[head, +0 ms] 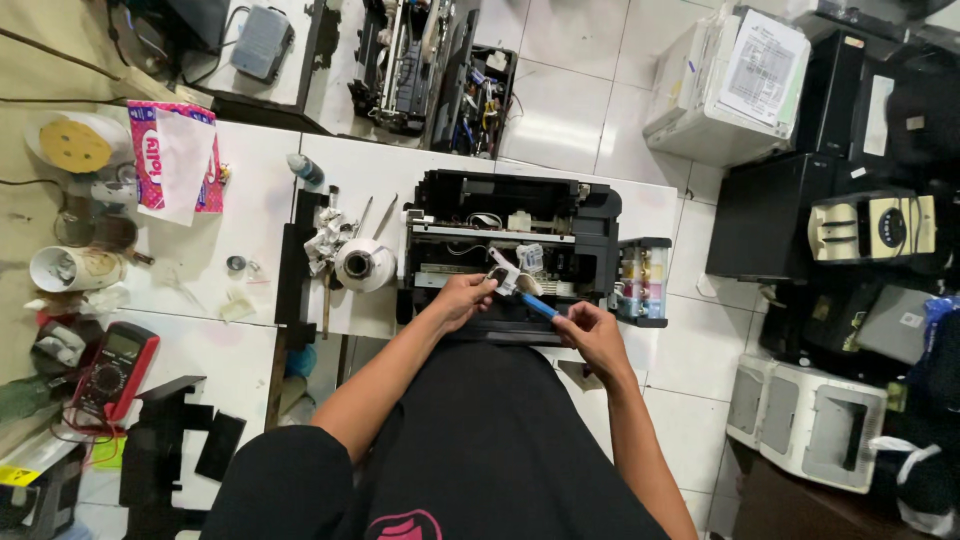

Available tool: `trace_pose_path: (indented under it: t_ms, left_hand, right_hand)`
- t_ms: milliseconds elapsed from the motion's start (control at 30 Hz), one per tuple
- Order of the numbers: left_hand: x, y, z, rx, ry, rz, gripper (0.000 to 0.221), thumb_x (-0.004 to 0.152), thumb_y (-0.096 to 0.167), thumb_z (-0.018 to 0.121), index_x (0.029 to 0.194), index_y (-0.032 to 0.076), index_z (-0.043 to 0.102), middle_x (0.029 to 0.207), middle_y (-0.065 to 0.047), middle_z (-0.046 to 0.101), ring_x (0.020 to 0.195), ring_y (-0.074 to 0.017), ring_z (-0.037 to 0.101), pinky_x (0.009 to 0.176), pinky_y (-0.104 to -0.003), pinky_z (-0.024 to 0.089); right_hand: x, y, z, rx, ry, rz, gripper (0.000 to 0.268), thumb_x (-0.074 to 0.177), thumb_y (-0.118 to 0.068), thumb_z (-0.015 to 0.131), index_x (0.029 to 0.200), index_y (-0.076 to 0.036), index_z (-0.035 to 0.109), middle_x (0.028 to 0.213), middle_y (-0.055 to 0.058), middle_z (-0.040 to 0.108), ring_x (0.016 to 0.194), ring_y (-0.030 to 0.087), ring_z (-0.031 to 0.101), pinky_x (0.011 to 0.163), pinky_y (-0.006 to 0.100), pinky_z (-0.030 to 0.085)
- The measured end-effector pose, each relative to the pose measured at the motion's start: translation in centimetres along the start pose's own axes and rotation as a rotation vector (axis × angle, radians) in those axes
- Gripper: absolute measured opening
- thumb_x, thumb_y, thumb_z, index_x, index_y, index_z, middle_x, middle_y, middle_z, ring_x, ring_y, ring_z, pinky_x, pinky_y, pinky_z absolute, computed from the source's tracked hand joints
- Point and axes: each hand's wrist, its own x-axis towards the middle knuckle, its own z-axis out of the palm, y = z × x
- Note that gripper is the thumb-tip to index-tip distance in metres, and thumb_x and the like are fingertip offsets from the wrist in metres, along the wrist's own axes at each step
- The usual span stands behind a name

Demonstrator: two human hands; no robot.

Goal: The person cleans the internal components of an open printer using a blue-handled brush and a white cloth. They repeatedly brush and wipe various parts inside the printer, occasionally switching between the brush and the cloth to remove dust and debris.

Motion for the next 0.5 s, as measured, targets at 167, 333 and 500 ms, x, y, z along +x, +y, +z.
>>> trace_pose_path:
  t_ms: [167,333,500]
  left_hand:
    - [-0.9,0.2,0.3,-0.005,-0.021,0.012,0.046,0.098,0.016,0.085,0.134,-0.007,0.068,0.092,-0.006,0.07,0.067,-0.0091,0.067,0.055,-0.019,0.058]
    - [-1.1,0.4,0.3,-0.017,-0.013,0.018,0.045,0.099,0.016,0.085,0.133,-0.008,0.068,0.089,-0.004,0.067,0.066,-0.0072,0.064,0.055,-0.017,0.055]
    - [-1.4,0.8,0.4,-0.032,0.019,0.039,0.046,0.098,0.015,0.085,0.134,-0.008,0.068,0.089,-0.004,0.066,0.064,-0.0071,0.061,0.053,-0.017,0.053]
  right_hand:
    - [1.0,1.2,-1.0,-0.052,0.071,-0.036,0.032,0.084,-0.012,0.094,0.077,-0.006,0.064,0.052,0.008,0.059,0.048,0.013,0.055,0.048,0.025,0.042]
    - [2.3,2.2,-1.2,-0.118,0.142,-0.09,0.037,0.081,-0.013,0.096,0.073,-0.006,0.061,0.051,0.005,0.055,0.049,0.011,0.048,0.047,0.025,0.036]
    - [2.8,3.1,-0.8,-0.212,0.224,-0.124,0.045,0.078,-0.022,0.1,0.066,-0.01,0.058,0.048,0.002,0.052,0.05,0.009,0.044,0.048,0.025,0.031]
